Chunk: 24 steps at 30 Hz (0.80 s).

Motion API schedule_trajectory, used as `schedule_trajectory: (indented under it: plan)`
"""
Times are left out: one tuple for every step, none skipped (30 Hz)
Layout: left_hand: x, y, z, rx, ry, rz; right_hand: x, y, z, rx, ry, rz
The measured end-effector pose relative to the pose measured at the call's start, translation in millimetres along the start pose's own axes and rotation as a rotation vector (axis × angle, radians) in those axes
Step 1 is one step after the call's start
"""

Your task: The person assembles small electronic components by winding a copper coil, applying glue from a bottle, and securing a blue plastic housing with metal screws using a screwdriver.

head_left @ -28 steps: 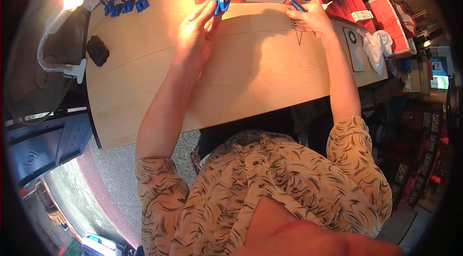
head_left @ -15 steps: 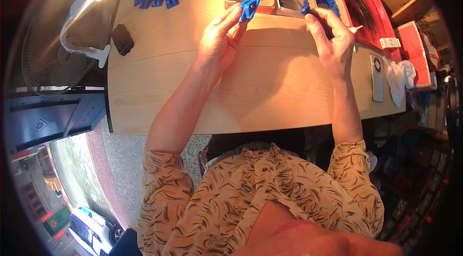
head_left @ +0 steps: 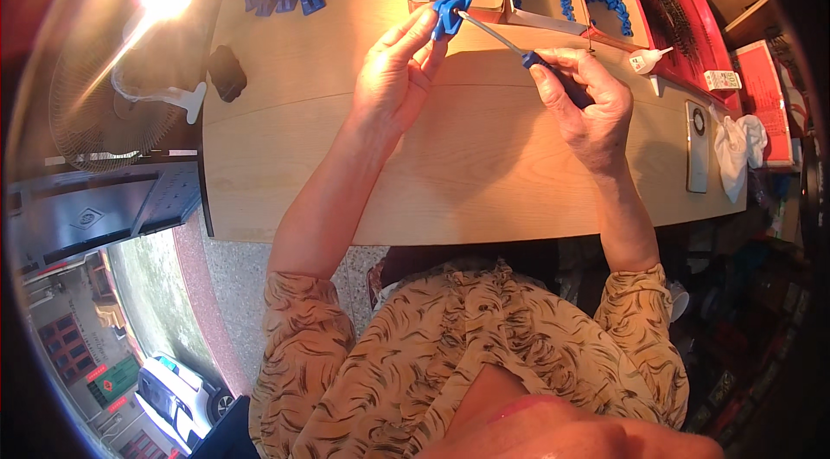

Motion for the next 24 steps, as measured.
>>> schedule_trajectory:
  plan:
    - [0,0,0,0.000,-0.001,0.002,0,0,0,-0.001,0.002,-0.001]
    - [0,-1,-1,0.006,-0.005,0.005,0,0,1,-0.014,0.012,-0.002]
    - [0,-2,-1,0.012,-0.009,0.008,0,0,2,-0.028,0.022,-0.004]
    - [1,-2,-1,0.013,-0.009,0.010,0,0,3,-0.028,0.023,-0.007]
    - [2,-3,1,-0.003,0.002,0.017,0,0,4,-0.014,0.011,-0.003]
    - [2,-4,2,-0.020,0.013,0.024,0,0,3,-0.001,0.000,0.001]
    - [2,-6,3,-0.018,0.015,0.027,0,1,4,-0.002,0.000,-0.002]
    - [0,-7,5,-0.054,0.034,0.017,1,1,2,0.026,-0.014,0.008]
    - [0,-7,7,-0.090,0.053,0.007,1,0,1,0.055,-0.027,0.018]
    - [0,-6,6,-0.089,0.052,0.007,1,1,1,0.055,-0.026,0.017]
    - [0,-6,8,-0.103,0.073,0.022,1,0,1,0.062,-0.026,0.017]
    - [0,-6,9,-0.117,0.093,0.036,1,0,1,0.070,-0.025,0.017]
    - [0,-6,9,-0.118,0.092,0.036,0,-1,2,0.070,-0.024,0.018]
    - [0,-6,12,-0.179,0.126,0.041,-1,-1,8,0.028,0.035,-0.005]
    - [0,-6,16,-0.240,0.160,0.045,-2,-1,14,-0.014,0.093,-0.028]
    - [0,-7,16,-0.244,0.160,0.045,-5,-3,13,-0.017,0.094,-0.025]
    - [1,-7,17,-0.254,0.183,0.021,-7,0,17,-0.067,0.165,-0.087]
    - [1,-6,19,-0.264,0.206,-0.003,-7,3,23,-0.117,0.235,-0.149]
    - [1,-4,18,-0.268,0.201,-0.008,-6,-1,28,-0.117,0.236,-0.141]
    - [2,-3,19,-0.277,0.209,0.007,-5,-3,35,-0.155,0.238,-0.153]
    - [3,-2,19,-0.287,0.218,0.022,-4,-3,39,-0.193,0.239,-0.164]
    - [3,-2,19,-0.293,0.218,0.021,-4,-4,39,-0.197,0.238,-0.161]
    - [4,-3,22,-0.311,0.249,0.044,-4,-7,41,-0.164,0.248,-0.143]
    - [6,-4,25,-0.329,0.281,0.068,-4,-8,42,-0.132,0.258,-0.125]
Point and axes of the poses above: each hand's wrist, its own x-axis away from the middle knuckle, its own y-axis out of the palm, z = x × y, the point moved 9 cm from there along -x, towards the middle knuckle, and after that the axes turned 3 degrees about -y, right-handed, at the moved point
